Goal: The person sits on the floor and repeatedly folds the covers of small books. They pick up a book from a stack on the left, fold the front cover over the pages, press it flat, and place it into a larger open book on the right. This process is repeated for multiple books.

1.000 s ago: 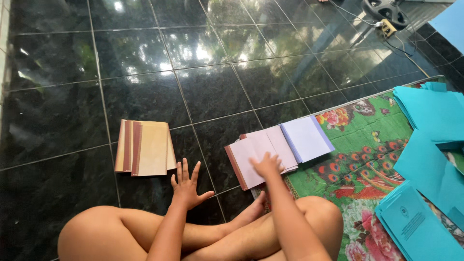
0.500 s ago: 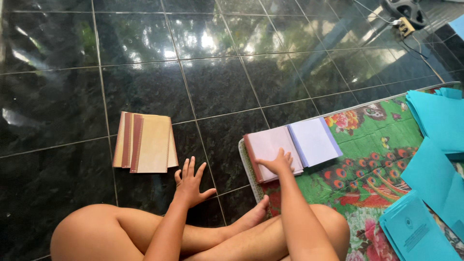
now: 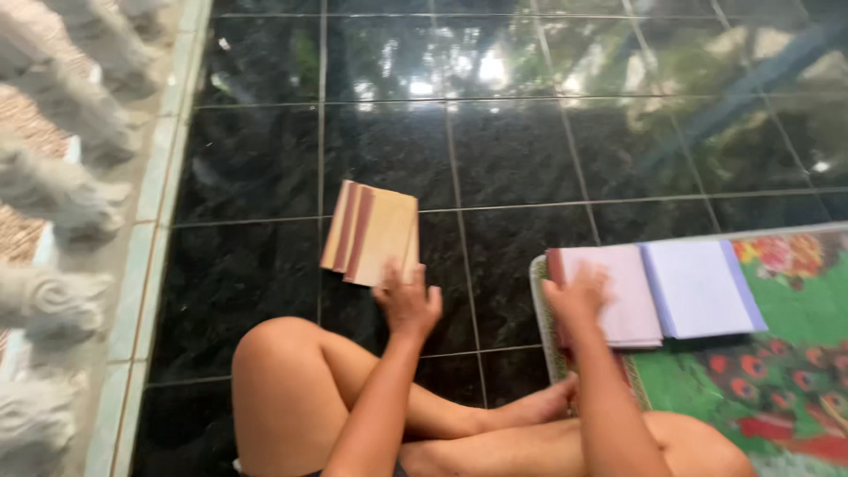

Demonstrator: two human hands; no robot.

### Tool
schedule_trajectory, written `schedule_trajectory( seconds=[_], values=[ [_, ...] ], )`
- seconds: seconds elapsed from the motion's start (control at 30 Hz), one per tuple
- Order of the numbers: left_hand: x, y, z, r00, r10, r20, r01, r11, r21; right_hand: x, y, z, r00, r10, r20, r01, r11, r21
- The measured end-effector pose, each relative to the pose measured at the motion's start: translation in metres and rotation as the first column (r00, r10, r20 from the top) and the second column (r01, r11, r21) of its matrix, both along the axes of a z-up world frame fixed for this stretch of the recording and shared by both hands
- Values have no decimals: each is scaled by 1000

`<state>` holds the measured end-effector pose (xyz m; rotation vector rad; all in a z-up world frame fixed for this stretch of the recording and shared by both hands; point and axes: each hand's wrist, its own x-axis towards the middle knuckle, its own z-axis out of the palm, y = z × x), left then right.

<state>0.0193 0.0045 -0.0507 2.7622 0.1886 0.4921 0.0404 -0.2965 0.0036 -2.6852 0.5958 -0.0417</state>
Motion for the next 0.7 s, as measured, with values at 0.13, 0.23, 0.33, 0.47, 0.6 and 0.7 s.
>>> schedule_trajectory(
  seconds=[0.13,0.23,0.33,0.47,0.6,0.7],
  values=[
    [2,10,-8,989,88,-117,-89,996,-4,1,27,-40,947,287,146,-271,955,-118],
    [-2,2,-15,969,-46,-242,40,999,-28,-11,56,-49,928,372,-10,-366,910,-194],
    [-8,-15,-37,925,-359,122,359,933,24,-18,76,-65,889,453,69,-451,891,-47],
    [-20,-22,-25,744,-668,9,664,738,-119,-27,87,-71,904,425,-57,-426,904,-23],
    [-26,-13,-12,764,-585,-274,612,790,21,-34,85,-65,859,482,-171,-500,863,-77],
    [-31,-18,12,737,-572,-359,619,785,21,-30,85,-69,785,593,-176,-594,803,55]
  ],
)
